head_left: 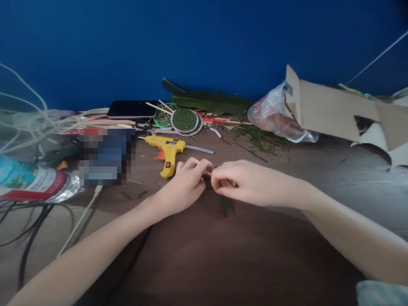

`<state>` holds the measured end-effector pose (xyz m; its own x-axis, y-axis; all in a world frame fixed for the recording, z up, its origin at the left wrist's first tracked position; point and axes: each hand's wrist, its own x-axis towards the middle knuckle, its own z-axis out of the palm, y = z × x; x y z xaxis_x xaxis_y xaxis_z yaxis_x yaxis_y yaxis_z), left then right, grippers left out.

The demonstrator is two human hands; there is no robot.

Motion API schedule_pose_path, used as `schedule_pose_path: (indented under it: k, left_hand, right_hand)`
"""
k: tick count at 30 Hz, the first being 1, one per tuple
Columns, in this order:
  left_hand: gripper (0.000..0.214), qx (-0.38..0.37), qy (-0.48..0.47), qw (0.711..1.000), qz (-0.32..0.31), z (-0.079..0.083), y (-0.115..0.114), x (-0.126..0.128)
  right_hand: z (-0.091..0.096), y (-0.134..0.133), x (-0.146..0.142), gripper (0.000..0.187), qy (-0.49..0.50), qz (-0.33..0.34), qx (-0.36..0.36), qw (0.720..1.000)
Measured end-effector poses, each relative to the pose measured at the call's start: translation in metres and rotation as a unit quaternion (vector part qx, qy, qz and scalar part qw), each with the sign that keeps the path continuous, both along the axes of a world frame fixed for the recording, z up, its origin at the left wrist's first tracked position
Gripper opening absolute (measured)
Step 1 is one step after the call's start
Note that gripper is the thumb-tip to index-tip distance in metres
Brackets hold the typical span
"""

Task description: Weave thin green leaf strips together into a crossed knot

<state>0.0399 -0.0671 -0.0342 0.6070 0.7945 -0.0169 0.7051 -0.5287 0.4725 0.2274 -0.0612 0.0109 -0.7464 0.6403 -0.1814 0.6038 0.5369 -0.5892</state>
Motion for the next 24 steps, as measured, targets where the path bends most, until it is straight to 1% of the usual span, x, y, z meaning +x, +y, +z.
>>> schedule_pose_path:
  k: [4,6,8,13,17,18,20,22,24]
  left_hand:
    - [0.015,-0.016,-0.006,1.0,0.003,0.002,0.004,0.001]
    - [0.011,-0.017,-0.017,1.0,-0.001,0.003,0.005,0.002]
    - [0.011,-0.001,-0.018,1.0,0.001,0.002,0.006,0.004]
    - [0.015,0.044,-0.012,0.999,0.015,-0.004,0.004,0.008]
    - [0.014,0.048,-0.024,0.998,0.041,-0.006,0.005,0.01]
    - [0.014,0.04,-0.025,0.998,0.045,-0.006,0.006,0.01]
    - [0.015,0.022,-0.026,0.998,0.049,-0.006,0.008,0.01]
    - [0.017,0.008,-0.023,0.999,0.046,-0.005,0.01,0.01]
    - [0.018,0.002,-0.023,0.999,0.041,-0.005,0.012,0.009]
  right_hand:
    - [-0.003,0.009,0.004,0.01,0.068,-0.131,0.02,0.989]
    - [-0.007,0.013,0.006,0.009,0.085,-0.165,0.032,0.982]
    - [-0.01,0.014,0.006,0.007,0.098,-0.172,0.04,0.979]
    - [-0.013,0.017,0.007,0.007,0.101,-0.166,0.04,0.98]
    - [-0.008,0.022,0.016,0.012,0.041,-0.146,0.025,0.988]
    - [-0.006,0.022,0.018,0.011,0.019,-0.132,0.02,0.991]
    - [-0.003,0.021,0.021,0.016,-0.028,-0.084,-0.006,0.996]
    - [-0.002,0.018,0.021,0.025,-0.065,-0.025,-0.036,0.997]
    - [-0.003,0.014,0.018,0.035,-0.081,0.008,-0.042,0.996]
